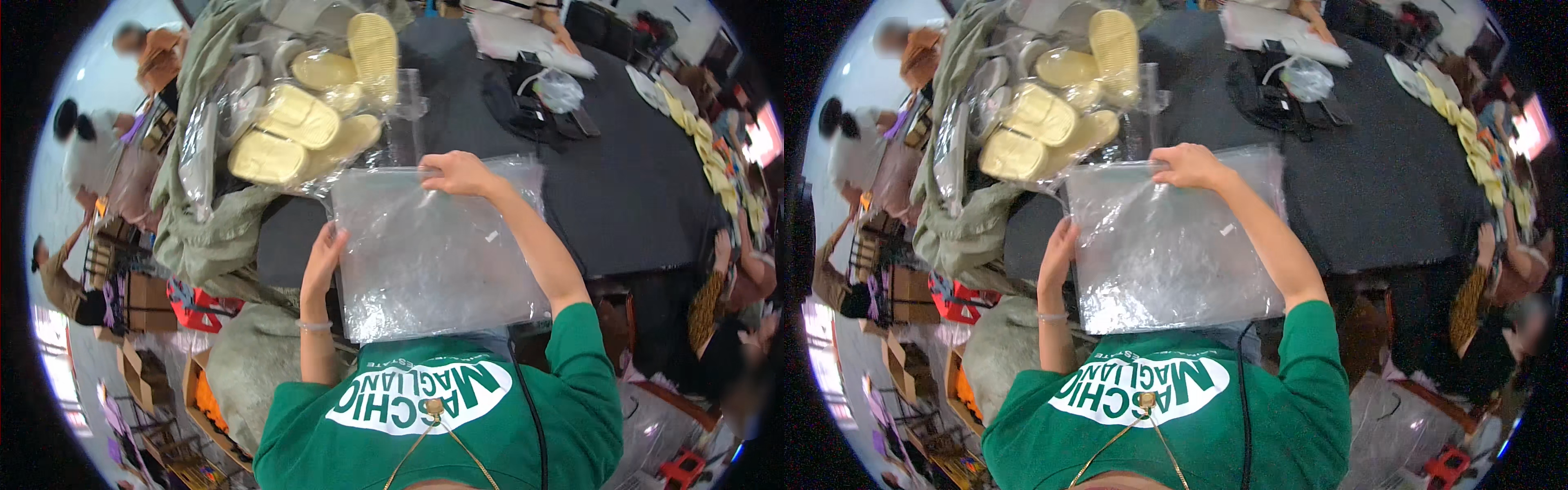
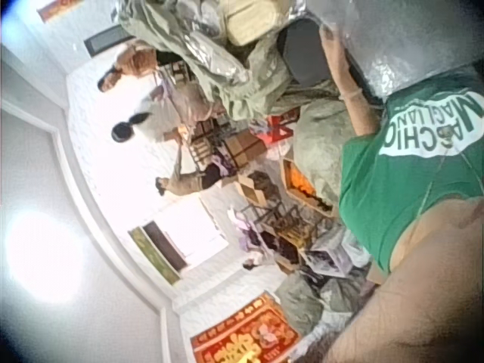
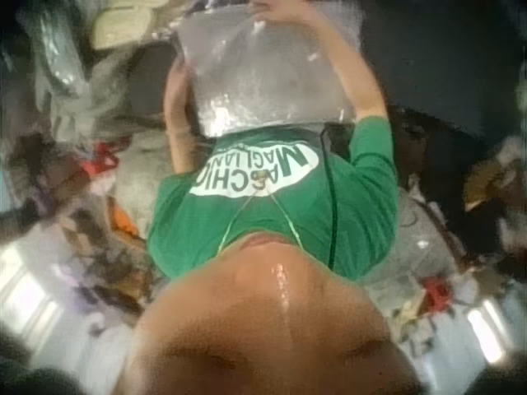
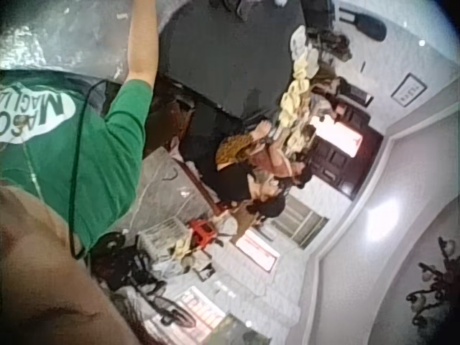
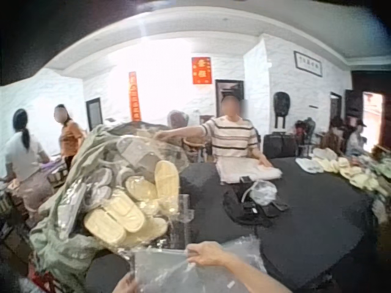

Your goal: Packing pairs of slippers into plastic bags for shipping.

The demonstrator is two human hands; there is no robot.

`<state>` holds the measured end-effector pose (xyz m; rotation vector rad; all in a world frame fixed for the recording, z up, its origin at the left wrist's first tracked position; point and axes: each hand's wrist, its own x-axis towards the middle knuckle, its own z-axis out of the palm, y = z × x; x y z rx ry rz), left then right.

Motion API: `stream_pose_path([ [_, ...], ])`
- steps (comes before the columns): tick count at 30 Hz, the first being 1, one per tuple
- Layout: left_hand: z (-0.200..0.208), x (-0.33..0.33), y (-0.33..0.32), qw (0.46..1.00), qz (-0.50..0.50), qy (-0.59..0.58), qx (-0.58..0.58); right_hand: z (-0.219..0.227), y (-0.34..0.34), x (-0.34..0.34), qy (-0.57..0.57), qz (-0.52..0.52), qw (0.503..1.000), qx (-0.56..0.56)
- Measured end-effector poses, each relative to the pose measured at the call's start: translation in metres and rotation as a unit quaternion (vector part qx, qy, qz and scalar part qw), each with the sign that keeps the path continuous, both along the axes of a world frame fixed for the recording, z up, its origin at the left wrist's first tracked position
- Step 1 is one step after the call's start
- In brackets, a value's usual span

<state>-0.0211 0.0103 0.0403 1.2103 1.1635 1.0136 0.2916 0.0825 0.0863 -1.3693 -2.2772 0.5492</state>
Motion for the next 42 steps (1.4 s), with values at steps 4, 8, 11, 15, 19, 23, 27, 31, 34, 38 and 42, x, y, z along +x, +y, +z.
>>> stream_pose_path([
  [4,-0.016,0.010,-0.001,0.993,0.009,0.108,0.047,-0.009,-0.011,-0.012,-0.080,-0.004,0.994,0.070],
  [8,-0.022,0.002,0.002,0.998,0.014,0.062,0.024,-0.008,-0.049,0.007,-0.049,-0.077,0.965,0.247],
  [11,-0.024,-0.007,0.002,0.998,0.016,0.060,-0.006,-0.008,-0.090,0.038,0.061,-0.148,0.981,0.111],
  [15,-0.008,0.013,0.000,0.998,0.002,-0.035,-0.055,-0.048,-0.135,0.087,-0.023,-0.278,0.960,0.036],
  [19,0.006,0.014,-0.008,0.994,-0.009,-0.074,-0.081,-0.047,-0.159,0.095,0.053,-0.355,0.931,-0.069],
  [23,0.081,0.026,-0.037,0.992,-0.024,-0.092,0.080,-0.048,-0.158,0.108,0.191,-0.344,0.917,-0.061],
  [27,0.112,0.003,-0.033,0.969,-0.083,-0.159,0.171,-0.049,-0.139,0.125,0.568,-0.205,0.778,-0.173],
  [31,0.122,-0.032,-0.012,0.963,-0.053,-0.110,0.238,0.005,-0.134,0.113,0.595,-0.037,0.788,-0.153],
  [34,0.114,-0.036,0.007,0.949,0.023,-0.084,0.302,0.050,-0.137,0.104,0.532,0.069,0.842,-0.064],
  [38,0.092,-0.014,0.015,0.954,0.061,-0.044,0.291,0.049,-0.145,0.088,0.338,-0.046,0.940,0.003],
  [42,0.062,-0.030,0.037,0.961,-0.029,-0.079,0.262,0.003,-0.148,0.111,0.429,-0.132,0.888,-0.102],
])
